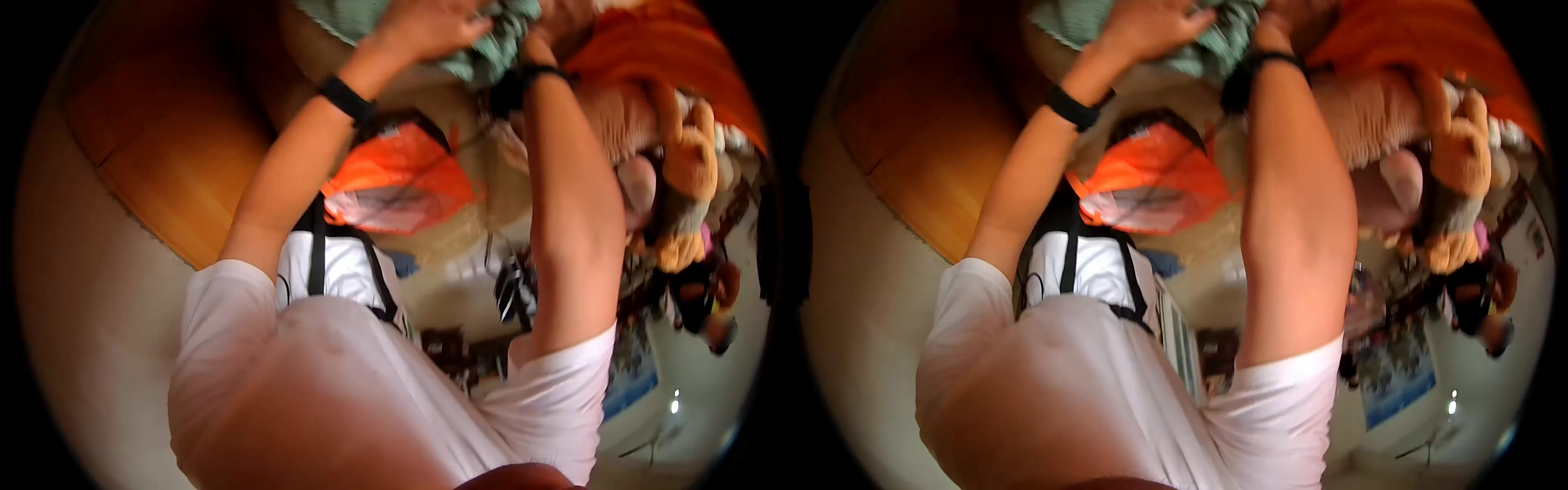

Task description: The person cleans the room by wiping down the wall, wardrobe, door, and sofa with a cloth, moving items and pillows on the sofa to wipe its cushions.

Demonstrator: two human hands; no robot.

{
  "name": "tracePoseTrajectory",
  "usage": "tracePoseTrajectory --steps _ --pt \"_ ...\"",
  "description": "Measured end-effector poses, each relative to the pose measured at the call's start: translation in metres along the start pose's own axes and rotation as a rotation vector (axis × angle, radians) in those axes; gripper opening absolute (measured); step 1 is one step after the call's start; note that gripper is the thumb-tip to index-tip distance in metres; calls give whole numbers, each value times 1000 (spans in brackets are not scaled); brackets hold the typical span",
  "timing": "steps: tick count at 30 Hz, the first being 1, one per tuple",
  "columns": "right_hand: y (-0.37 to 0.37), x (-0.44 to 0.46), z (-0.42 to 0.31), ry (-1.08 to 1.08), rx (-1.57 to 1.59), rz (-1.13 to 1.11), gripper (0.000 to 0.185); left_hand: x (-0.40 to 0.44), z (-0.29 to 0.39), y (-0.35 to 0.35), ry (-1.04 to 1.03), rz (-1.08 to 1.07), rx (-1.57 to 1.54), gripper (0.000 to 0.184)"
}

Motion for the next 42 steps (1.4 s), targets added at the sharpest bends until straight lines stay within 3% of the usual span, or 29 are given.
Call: tracePoseTrajectory --steps 1,3,4,7,8,10,11,13,14,15,17,19,21,22,23,25,26,27,29,31,32,33,34,35,37,39,40,41,42 --pt "7 -1 -6 -11 -5 -22 39 -11 5 -7 11 -18 -57 54" --pt "8 2 -16 -6 -15 -35 41 -29 -1 10 160 284 334 58" --pt "7 5 -20 -10 -13 -35 42 -46 -12 12 234 408 294 67" --pt "8 5 -27 -43 -19 -48 45 -120 -24 11 266 662 482 82" --pt "12 3 -32 -40 -35 -25 43 -133 -35 13 273 659 492 82" --pt "16 3 -35 -28 12 -23 43 -158 -52 19 141 739 447 93" --pt "16 4 -36 -15 51 -7 42 -173 -62 21 152 741 459 93" --pt "14 9 -39 13 7 8 41 -202 -102 22 357 787 58 92" --pt "12 9 -36 -3 52 -1 40 -215 -110 19 337 912 121 71" --pt "11 8 -34 -18 97 -14 39 -230 -122 17 349 924 138 71" --pt "14 11 -36 2 139 -1 36 -259 -156 2 678 762 -336 64" --pt "-23 11 13 15 -66 6 29 -274 -154 2 640 773 -362 61" --pt "4 12 -29 25 66 7 31 -275 -150 6 588 777 -380 58" --pt "18 9 -40 17 155 1 44 -271 -138 6 552 775 -377 60" --pt "1 6 -29 153 152 -14 52 -264 -123 2 520 771 -385 63" --pt "22 12 -45 -20 129 -84 46 -236 -95 5 537 753 -202 71" --pt "19 13 -41 -5 126 -80 46 -213 -75 12 423 752 41 81" --pt "11 13 -29 -38 130 -52 41 -191 -55 19 301 873 88 85" --pt "7 15 -25 -60 146 -29 44 -158 -35 17 340 595 230 81" --pt "9 12 -25 -40 83 2 41 -145 -34 6 40 514 622 70" --pt "-30 2 9 47 18 -10 40 -128 -38 0 -192 471 746 66" --pt "-69 -9 43 135 -46 -17 38 -130 -33 2 -197 470 749 66" --pt "-106 -20 75 223 -107 -18 37 -132 -30 3 -112 384 535 71" --pt "-88 -19 55 217 -109 -18 37 -133 -30 1 -27 293 318 77" --pt "-34 -12 4 60 210 -155 36 -144 -34 -8 4 196 332 76" --pt "-93 -18 68 153 41 -101 38 -167 -36 -34 -30 104 403 76" --pt "-111 -23 89 251 -116 -41 41 -181 -41 -50 -11 43 197 78" --pt "-108 -23 92 254 -123 -46 41 -203 -50 -66 -12 41 187 78" --pt "-93 -17 78 252 -98 -15 38 -228 -68 -92 86 -116 137 72"
Point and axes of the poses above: each hand's wrist, its own x-axis towards the middle knuckle, its own y-axis out of the back of the hand, z = x × y, the point moved 6 cm from there along x, towards the middle knuckle, and after that the axes turned 10 degrees about -x, right-handed, at the moved point
